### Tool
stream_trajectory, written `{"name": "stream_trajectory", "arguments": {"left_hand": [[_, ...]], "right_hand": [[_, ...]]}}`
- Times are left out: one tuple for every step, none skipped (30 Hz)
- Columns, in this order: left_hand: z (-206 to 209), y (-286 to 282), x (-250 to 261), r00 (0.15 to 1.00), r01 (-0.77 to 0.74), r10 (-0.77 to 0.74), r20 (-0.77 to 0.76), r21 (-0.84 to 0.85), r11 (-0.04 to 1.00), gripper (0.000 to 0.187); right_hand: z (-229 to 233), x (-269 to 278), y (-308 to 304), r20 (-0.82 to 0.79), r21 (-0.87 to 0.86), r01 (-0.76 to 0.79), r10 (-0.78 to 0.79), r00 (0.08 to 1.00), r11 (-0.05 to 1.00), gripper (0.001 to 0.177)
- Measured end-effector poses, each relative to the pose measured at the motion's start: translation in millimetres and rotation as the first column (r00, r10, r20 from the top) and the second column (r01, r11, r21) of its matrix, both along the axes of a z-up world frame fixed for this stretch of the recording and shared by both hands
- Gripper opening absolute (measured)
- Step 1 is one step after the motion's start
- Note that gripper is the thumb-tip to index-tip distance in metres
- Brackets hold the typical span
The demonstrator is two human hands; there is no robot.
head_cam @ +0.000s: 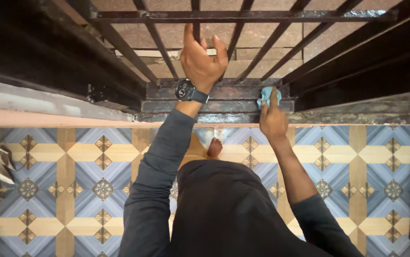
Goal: The person wipes down the metal bars and frame of a black security gate using a blue cloth by hand.
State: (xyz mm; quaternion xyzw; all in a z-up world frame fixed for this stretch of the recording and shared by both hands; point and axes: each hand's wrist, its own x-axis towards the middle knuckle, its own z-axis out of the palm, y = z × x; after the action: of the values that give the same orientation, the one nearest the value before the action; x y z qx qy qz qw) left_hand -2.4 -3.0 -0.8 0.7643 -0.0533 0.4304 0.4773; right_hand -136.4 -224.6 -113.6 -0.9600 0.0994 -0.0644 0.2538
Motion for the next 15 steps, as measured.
{"name": "stream_trajectory", "arguments": {"left_hand": [[-1, 0, -1, 1.0, 0.007, -0.007, -0.003, -0.001, 1.0, 0.063], [0, 0, -1, 1.0, 0.008, -0.008, 0.005, 0.0, 1.0, 0.062], [0, 0, -1, 1.0, 0.009, -0.009, 0.012, 0.001, 1.0, 0.062], [0, -1, -1, 1.0, 0.014, -0.014, 0.013, -0.002, 1.0, 0.062], [1, -1, -1, 1.0, 0.007, -0.007, 0.011, 0.001, 1.0, 0.062], [1, -1, -2, 1.0, 0.003, -0.003, 0.008, 0.005, 1.0, 0.062], [0, -1, -2, 1.0, 0.011, -0.011, 0.009, 0.002, 1.0, 0.062], [-1, 0, -2, 1.0, -0.003, 0.003, -0.016, 0.024, 1.0, 0.063], [-1, 0, -3, 0.999, -0.017, 0.018, -0.041, 0.047, 0.999, 0.064], [-1, 0, -2, 0.999, -0.008, 0.01, -0.036, 0.042, 0.999, 0.064], [-1, 0, -3, 1.0, -0.013, 0.014, -0.014, 0.047, 0.999, 0.065], [0, 0, -2, 1.0, -0.021, 0.02, 0.008, 0.053, 0.998, 0.066], [1, -1, 0, 1.0, -0.016, 0.015, 0.013, 0.049, 0.999, 0.066], [1, 0, -1, 1.0, -0.008, 0.007, 0.021, 0.051, 0.999, 0.065], [0, 0, -3, 1.0, -0.001, -0.001, 0.029, 0.053, 0.999, 0.065]], "right_hand": [[-1, 1, 0, -0.003, -0.001, 0.007, -0.007, 1.0, 1.0, 0.064], [-2, 5, 2, 0.0, -0.01, 0.025, -0.025, 1.0, 1.0, 0.062], [-2, 8, 4, 0.004, -0.019, 0.043, -0.043, 0.999, 0.999, 0.06], [-3, 6, 6, 0.005, -0.022, 0.049, -0.049, 0.999, 0.999, 0.06], [-3, 3, 10, 0.015, 0.017, 0.016, -0.017, 1.0, 1.0, 0.06], [-2, -2, 11, 0.027, 0.056, -0.014, 0.012, 1.0, 0.998, 0.06], [0, -6, 8, 0.027, 0.054, -0.006, 0.004, 1.0, 0.999, 0.06], [1, -10, 6, 0.024, 0.171, 0.028, -0.032, 0.999, 0.985, 0.054], [3, -14, 4, 0.016, 0.285, 0.061, -0.068, 0.998, 0.957, 0.049], [5, -15, 2, 0.022, 0.281, 0.067, -0.076, 0.997, 0.957, 0.049], [8, -16, 1, 0.104, 0.377, 0.149, -0.201, 0.974, 0.914, 0.051], [11, -15, -1, 0.173, 0.476, 0.21, -0.325, 0.93, 0.854, 0.053], [13, -11, -5, 0.18, 0.474, 0.212, -0.33, 0.927, 0.855, 0.053], [14, -8, -9, 0.177, 0.443, 0.171, -0.273, 0.946, 0.88, 0.054], [14, -3, -13, 0.172, 0.413, 0.128, -0.215, 0.961, 0.902, 0.054]]}}
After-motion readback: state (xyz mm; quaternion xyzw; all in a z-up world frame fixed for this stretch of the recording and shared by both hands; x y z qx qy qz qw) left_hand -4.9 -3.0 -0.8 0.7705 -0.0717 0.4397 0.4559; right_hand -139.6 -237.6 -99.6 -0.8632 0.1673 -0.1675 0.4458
